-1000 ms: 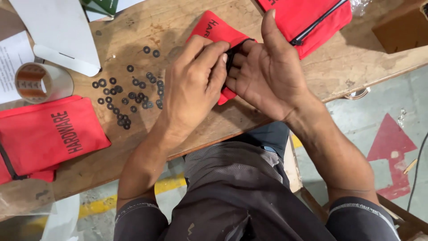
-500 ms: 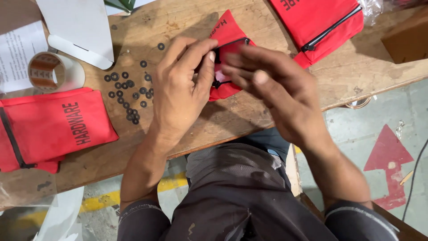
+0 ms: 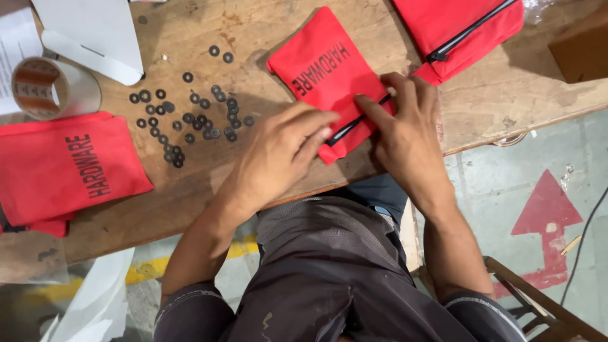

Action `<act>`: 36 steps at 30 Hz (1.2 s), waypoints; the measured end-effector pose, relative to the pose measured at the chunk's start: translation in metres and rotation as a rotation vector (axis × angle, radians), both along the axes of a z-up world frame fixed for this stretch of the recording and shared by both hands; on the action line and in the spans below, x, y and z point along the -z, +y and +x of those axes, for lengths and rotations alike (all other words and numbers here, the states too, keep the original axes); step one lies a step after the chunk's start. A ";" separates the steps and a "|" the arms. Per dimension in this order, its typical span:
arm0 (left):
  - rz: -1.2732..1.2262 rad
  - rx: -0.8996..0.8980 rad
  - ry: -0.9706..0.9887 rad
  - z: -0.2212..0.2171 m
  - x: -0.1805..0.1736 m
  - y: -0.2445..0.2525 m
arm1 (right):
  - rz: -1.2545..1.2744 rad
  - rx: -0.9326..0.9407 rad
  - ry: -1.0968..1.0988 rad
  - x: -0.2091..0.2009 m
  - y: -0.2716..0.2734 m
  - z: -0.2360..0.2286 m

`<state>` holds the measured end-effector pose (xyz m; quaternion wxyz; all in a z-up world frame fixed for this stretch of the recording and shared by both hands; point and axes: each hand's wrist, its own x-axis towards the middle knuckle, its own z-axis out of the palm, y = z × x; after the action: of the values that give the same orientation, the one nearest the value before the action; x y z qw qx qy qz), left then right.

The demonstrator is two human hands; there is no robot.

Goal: Sorting screws and washers on a workbench and counting or placing them near red storage bags.

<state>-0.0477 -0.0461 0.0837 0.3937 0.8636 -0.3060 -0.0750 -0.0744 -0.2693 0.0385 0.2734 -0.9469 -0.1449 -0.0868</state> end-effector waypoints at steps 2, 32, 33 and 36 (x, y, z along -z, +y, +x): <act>0.041 -0.102 -0.074 -0.011 0.010 0.006 | -0.011 -0.005 -0.009 -0.006 -0.001 -0.003; 0.030 -0.243 -0.391 -0.056 0.079 0.004 | 0.660 0.342 0.168 0.020 -0.016 0.005; 0.032 -0.243 -0.408 -0.054 0.074 0.004 | 0.680 0.328 0.173 0.026 -0.024 0.008; 0.052 -0.259 -0.408 -0.053 0.069 0.003 | 0.616 0.340 0.194 0.030 -0.022 0.005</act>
<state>-0.1005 -0.0431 0.0150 0.3077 0.9027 -0.2639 0.1441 -0.0697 -0.2910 0.0088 0.5399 -0.8346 0.0743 -0.0805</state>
